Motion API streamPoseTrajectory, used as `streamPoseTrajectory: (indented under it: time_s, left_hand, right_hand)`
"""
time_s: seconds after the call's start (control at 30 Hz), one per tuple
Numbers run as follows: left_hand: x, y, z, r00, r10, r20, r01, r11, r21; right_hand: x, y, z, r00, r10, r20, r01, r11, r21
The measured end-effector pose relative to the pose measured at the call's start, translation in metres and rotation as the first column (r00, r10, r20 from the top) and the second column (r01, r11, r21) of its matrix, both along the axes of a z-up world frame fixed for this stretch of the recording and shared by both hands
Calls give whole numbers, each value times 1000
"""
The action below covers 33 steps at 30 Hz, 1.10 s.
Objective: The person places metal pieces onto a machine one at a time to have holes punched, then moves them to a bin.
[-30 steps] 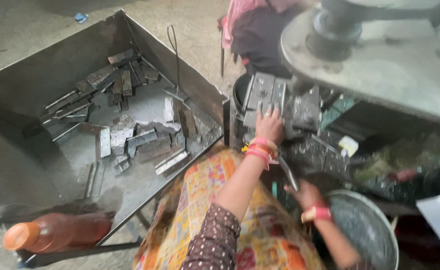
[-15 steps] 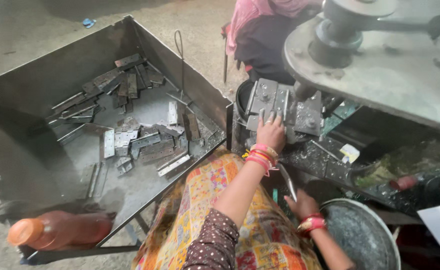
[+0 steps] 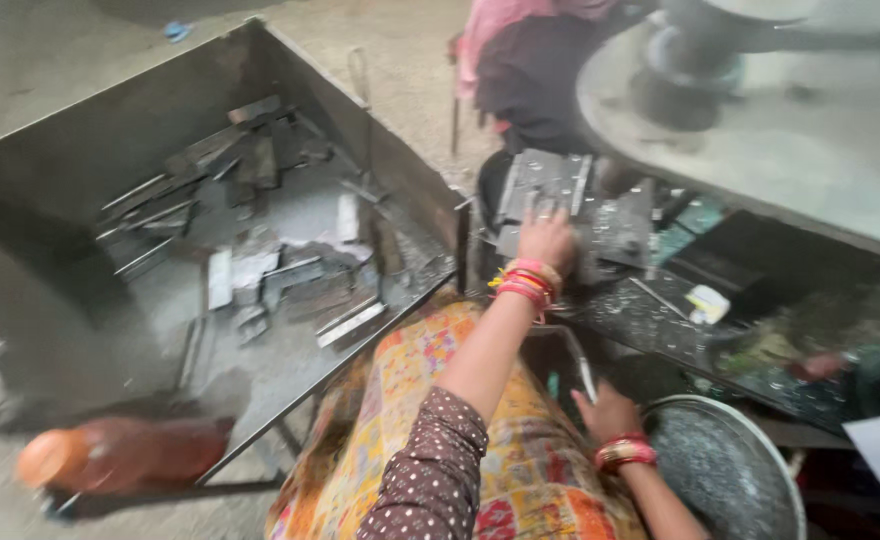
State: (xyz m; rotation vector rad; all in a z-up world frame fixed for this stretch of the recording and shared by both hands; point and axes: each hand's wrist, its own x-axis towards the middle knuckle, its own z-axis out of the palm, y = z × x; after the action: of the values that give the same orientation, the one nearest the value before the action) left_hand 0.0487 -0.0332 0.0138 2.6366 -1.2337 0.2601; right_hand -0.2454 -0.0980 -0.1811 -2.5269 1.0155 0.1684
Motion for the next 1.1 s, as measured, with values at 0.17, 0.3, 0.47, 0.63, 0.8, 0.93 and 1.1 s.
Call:
streamPoseTrajectory:
  time_s: [0.17, 0.3, 0.47, 0.63, 0.8, 0.93, 1.1]
  left_hand:
    - [-25, 61, -12, 995, -87, 50, 98, 945, -311]
    - [-23, 159, -55, 992, 122, 18, -96, 856, -507]
    - [16, 294, -127, 851, 516, -97, -524, 847, -86]
    - [33, 373, -199, 855, 515, -65, -519, 853, -63]
    - [56, 381, -220, 868, 480, -129, -478, 877, 46]
    - [34, 337, -155, 815, 511, -271, -550, 831, -87]
    - [11, 241, -38, 937, 330, -112, -345, 828, -443]
  right_hand:
    - [8, -31, 31, 947, 273, 167, -271, 962, -35]
    - [35, -34, 106, 985, 91, -146, -77, 992, 98]
    - [43, -13, 147, 973, 108, -205, -86, 990, 115]
    - [42, -13, 146, 970, 66, -235, -40, 992, 116]
    - [36, -24, 118, 982, 57, -180, -34, 991, 127]
    - [35, -29, 104, 987, 89, -132, -87, 996, 28]
    - [37, -13, 108, 980, 16, -197, 9, 992, 129]
